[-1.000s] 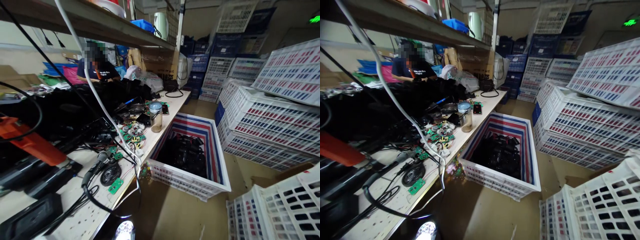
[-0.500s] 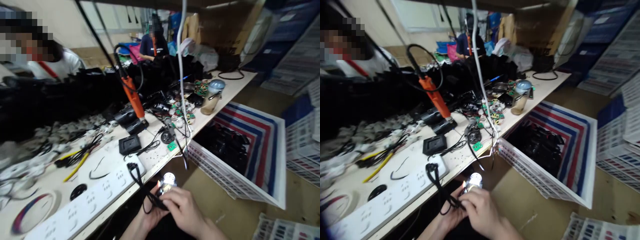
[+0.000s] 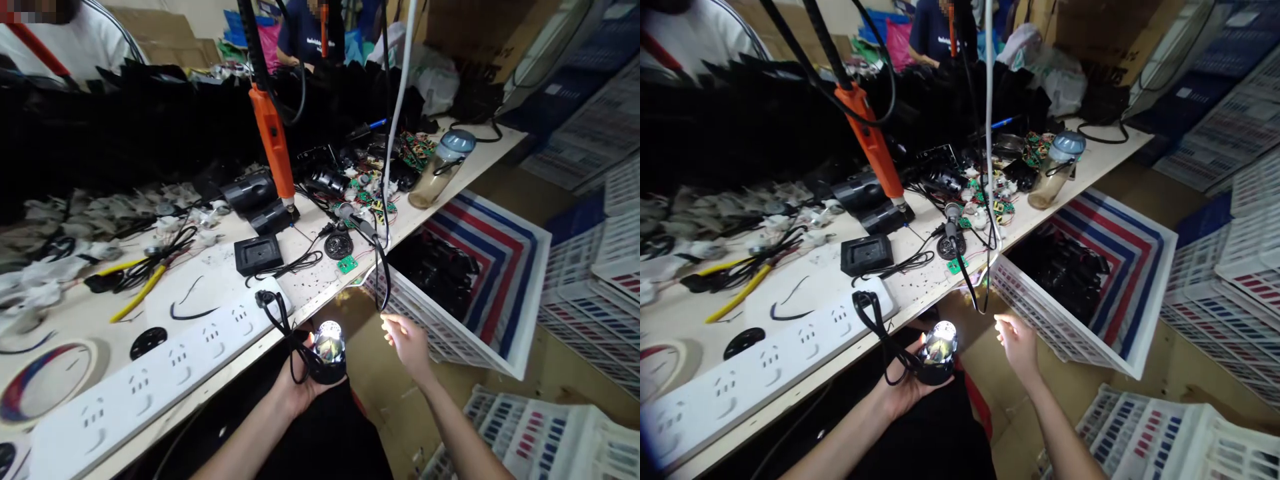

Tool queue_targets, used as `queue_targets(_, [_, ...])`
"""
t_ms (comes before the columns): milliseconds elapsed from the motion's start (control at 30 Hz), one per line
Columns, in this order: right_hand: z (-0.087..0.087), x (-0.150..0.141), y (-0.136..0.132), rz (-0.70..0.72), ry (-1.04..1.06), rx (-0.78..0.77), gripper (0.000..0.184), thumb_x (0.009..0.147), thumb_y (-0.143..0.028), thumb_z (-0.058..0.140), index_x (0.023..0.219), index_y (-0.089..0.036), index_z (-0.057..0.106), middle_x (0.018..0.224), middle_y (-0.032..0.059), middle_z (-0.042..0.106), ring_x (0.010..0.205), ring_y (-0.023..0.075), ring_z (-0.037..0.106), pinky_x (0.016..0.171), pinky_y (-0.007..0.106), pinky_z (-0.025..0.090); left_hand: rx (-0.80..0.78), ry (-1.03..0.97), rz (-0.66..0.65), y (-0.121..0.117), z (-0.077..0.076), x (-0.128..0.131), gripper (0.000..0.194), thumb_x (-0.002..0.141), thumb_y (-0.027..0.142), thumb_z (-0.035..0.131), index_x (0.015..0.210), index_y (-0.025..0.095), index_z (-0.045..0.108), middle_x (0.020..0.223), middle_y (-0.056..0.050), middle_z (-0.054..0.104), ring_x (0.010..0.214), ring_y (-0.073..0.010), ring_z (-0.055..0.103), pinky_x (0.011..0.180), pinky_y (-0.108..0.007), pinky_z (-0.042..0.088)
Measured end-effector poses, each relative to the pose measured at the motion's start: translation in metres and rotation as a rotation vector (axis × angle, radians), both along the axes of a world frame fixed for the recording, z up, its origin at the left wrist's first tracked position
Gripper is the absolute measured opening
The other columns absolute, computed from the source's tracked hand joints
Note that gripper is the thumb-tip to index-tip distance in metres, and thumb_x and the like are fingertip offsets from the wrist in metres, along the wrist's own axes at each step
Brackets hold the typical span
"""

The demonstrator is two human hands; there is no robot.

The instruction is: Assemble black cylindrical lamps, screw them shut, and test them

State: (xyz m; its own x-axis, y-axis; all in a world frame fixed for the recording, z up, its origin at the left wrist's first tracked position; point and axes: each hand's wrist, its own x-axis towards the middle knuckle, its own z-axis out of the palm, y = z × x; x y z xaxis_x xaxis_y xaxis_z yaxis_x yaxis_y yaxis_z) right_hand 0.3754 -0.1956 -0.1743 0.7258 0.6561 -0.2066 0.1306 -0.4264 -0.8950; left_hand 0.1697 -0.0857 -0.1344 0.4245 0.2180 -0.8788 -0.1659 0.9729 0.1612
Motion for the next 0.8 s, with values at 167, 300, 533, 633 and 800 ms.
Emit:
queue_targets(167, [-0.054, -0.012, -0.02, 0.01, 0.102, -0.157, 0.037, 0.079, -0.046, 0.059, 0.088, -0.012, 0.071, 0.07, 0.0072, 0.071, 0.053, 0.0163, 0.063, 0.048, 0.026, 0.049, 0.013, 0.037, -0.021, -0.002, 0.005, 0.002, 0.027, 0.091, 0.02, 0.05, 0.112, 0.006, 0.059, 0.073, -0.012, 0.074, 0.066, -0.0257, 0.071, 0.071, -0.049, 0.058])
queue_targets(300, [-0.089, -0.038, -0.031, 0.076, 0.195, -0.296, 0.022, 0.089, -0.034, 0.062, 0.084, -0.012, 0.066, 0.065, -0.0015, 0.064, 0.05, 0.0094, 0.058, 0.05, 0.023, 0.049, 0.026, 0.056, -0.014, -0.003, 0.009, 0.004, 0.03, 0.093, 0.024, 0.048, 0.114, 0.005, 0.059, 0.074, -0.014, 0.073, 0.066, -0.028, 0.071, 0.067, -0.05, 0.059])
queue_targets(533, [-0.111, -0.064, -0.035, 0.187, 0.269, -0.375, 0.021, 0.094, -0.031, 0.059, 0.088, -0.012, 0.064, 0.072, -0.0024, 0.064, 0.057, 0.0088, 0.059, 0.057, 0.024, 0.052, 0.017, 0.095, 0.016, -0.005, 0.013, 0.005, 0.032, 0.093, 0.023, 0.049, 0.117, 0.005, 0.058, 0.072, -0.014, 0.073, 0.063, -0.0285, 0.071, 0.065, -0.05, 0.059])
queue_targets(633, [-0.115, -0.058, -0.031, 0.197, 0.269, -0.387, 0.021, 0.094, -0.032, 0.058, 0.092, -0.012, 0.064, 0.077, -0.0011, 0.064, 0.061, 0.0099, 0.061, 0.059, 0.025, 0.053, 0.012, 0.117, 0.005, -0.006, 0.017, 0.006, 0.033, 0.093, 0.022, 0.047, 0.12, 0.003, 0.056, 0.072, -0.015, 0.073, 0.063, -0.0288, 0.071, 0.063, -0.049, 0.059])
queue_targets(800, [-0.117, -0.042, -0.025, 0.201, 0.275, -0.444, 0.021, 0.094, -0.033, 0.058, 0.101, -0.013, 0.063, 0.092, 0.0028, 0.066, 0.073, 0.0127, 0.064, 0.066, 0.029, 0.056, 0.02, 0.148, -0.03, -0.007, 0.024, 0.007, 0.032, 0.094, 0.022, 0.047, 0.118, 0.002, 0.057, 0.074, -0.016, 0.073, 0.063, -0.0283, 0.071, 0.063, -0.048, 0.06])
